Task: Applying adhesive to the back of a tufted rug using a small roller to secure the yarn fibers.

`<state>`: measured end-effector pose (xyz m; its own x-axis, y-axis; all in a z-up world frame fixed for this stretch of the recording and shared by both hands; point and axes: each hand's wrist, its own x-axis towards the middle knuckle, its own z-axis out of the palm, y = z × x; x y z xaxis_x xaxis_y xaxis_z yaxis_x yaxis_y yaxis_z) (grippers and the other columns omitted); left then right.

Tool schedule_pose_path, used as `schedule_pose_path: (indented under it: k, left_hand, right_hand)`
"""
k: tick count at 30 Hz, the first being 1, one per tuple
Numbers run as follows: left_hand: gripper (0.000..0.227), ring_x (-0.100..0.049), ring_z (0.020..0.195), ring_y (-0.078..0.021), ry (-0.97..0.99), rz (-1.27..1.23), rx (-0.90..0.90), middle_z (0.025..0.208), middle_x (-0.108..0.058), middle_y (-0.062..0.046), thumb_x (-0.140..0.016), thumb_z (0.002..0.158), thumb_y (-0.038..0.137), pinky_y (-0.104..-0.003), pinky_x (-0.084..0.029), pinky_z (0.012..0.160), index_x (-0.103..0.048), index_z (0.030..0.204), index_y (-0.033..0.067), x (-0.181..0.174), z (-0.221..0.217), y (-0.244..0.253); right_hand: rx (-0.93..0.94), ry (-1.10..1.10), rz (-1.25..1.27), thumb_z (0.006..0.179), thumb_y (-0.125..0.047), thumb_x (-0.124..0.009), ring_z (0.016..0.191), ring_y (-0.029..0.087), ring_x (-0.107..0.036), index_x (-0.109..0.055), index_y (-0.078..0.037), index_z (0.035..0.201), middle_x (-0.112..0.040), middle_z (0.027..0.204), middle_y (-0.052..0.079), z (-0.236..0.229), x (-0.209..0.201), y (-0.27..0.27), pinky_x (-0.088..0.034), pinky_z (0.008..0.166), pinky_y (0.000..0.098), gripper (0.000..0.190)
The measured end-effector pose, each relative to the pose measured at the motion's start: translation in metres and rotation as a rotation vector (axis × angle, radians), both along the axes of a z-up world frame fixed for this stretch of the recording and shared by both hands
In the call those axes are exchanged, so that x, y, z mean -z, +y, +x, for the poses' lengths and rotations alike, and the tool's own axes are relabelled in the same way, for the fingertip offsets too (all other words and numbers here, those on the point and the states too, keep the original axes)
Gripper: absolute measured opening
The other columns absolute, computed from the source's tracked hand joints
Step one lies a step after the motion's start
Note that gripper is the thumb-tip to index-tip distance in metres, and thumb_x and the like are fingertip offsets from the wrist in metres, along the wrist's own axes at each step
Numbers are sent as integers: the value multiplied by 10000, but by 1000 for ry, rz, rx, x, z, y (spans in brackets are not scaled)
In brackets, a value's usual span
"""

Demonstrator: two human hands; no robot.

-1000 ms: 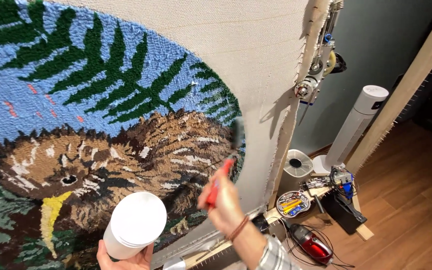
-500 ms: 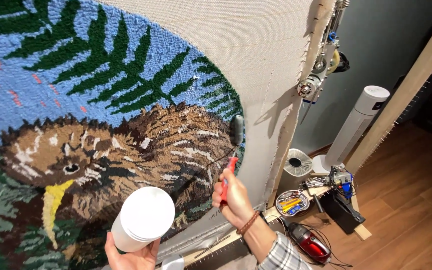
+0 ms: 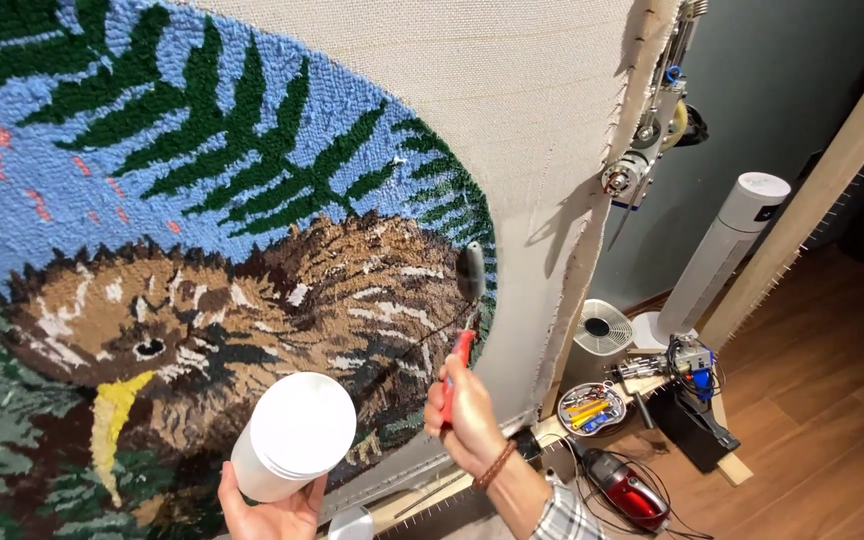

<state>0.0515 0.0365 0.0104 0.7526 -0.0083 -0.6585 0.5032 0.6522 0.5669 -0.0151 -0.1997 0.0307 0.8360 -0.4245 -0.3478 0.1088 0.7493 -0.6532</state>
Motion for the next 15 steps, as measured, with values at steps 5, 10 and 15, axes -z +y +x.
schedule_pose_path:
  k: [5, 10, 15]
  left_hand:
    - [957, -603, 1285, -362, 2, 2, 15, 1506, -518, -131, -508, 851, 875, -439, -605, 892, -431, 1586, 267, -4, -4, -2]
    - [946, -595, 1292, -368, -3, 11, 25, 1514, -510, -132, -495, 862, 877, -442, -603, 911, -424, 1593, 279, -4, 2, -7]
    - [950, -606, 1264, -374, -4, 6, 22, 1505, -510, -149, -496, 865, 878, -426, -607, 863, -433, 1588, 265, -3, -1, -8]
  right_hand:
    - [66, -27, -9, 1153, -332, -455, 438, 125, -407, -512, -100, 980, -478, 601, 7, 4, -3, -20, -349, 371, 283, 296]
    - [5, 19, 34, 1133, -321, -490, 430, 132, -408, -502, -86, 1037, -482, 604, 23, 1, 2, -8, -342, 364, 281, 255]
    - [57, -6, 2, 1154, -336, -451, 444, 120, -390, -512, -97, 979, -470, 601, 4, 0, 0, -16, -341, 395, 280, 302]
